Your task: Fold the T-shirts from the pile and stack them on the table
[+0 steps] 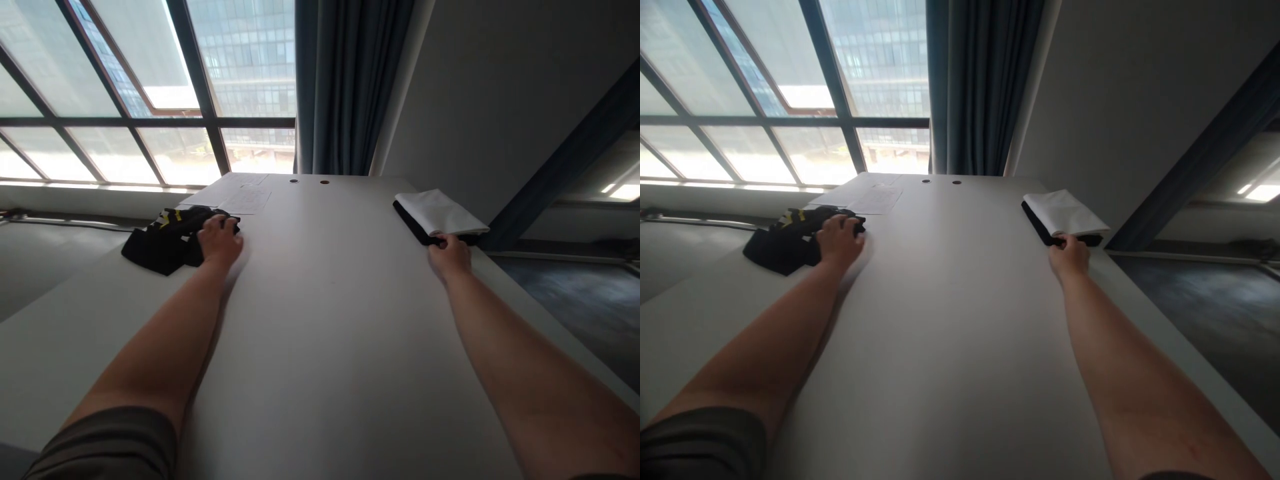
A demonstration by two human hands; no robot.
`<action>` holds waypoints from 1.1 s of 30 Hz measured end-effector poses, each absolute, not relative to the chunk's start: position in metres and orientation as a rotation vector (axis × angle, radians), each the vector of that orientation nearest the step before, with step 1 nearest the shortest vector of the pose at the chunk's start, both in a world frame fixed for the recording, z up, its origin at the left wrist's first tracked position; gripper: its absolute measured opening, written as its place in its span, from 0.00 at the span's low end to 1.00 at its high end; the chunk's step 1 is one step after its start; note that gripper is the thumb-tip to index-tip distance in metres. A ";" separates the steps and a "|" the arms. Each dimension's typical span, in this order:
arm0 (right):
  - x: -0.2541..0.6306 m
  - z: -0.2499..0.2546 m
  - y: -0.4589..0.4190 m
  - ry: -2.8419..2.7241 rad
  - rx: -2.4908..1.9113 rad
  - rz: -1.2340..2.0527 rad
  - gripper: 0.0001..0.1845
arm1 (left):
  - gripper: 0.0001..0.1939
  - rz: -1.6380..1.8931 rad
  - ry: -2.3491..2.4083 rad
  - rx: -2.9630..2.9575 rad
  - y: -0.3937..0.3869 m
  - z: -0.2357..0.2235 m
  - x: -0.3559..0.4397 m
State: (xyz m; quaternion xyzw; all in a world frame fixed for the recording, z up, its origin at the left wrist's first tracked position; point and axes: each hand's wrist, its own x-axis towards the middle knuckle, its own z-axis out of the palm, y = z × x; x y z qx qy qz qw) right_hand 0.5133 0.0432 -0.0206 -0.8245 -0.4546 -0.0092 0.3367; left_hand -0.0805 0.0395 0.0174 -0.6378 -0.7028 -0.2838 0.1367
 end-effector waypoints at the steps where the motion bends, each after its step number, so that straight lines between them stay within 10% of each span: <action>1: 0.510 -0.022 0.038 -1.224 -2.135 -0.025 0.19 | 0.27 -0.916 -2.081 -1.714 0.043 0.016 -0.108; 5: 0.493 -0.025 0.017 -1.442 -2.012 -0.066 0.12 | 0.39 -1.158 -2.475 -1.448 0.047 0.009 -0.179; 20: 0.393 -0.014 -0.096 -2.394 -1.121 0.086 0.13 | 0.28 -1.678 -2.473 -1.082 0.045 0.008 -0.203; 33: 0.396 -0.009 -0.090 -2.295 -1.139 0.147 0.13 | 0.15 -1.381 -1.582 -2.260 -0.003 0.063 0.001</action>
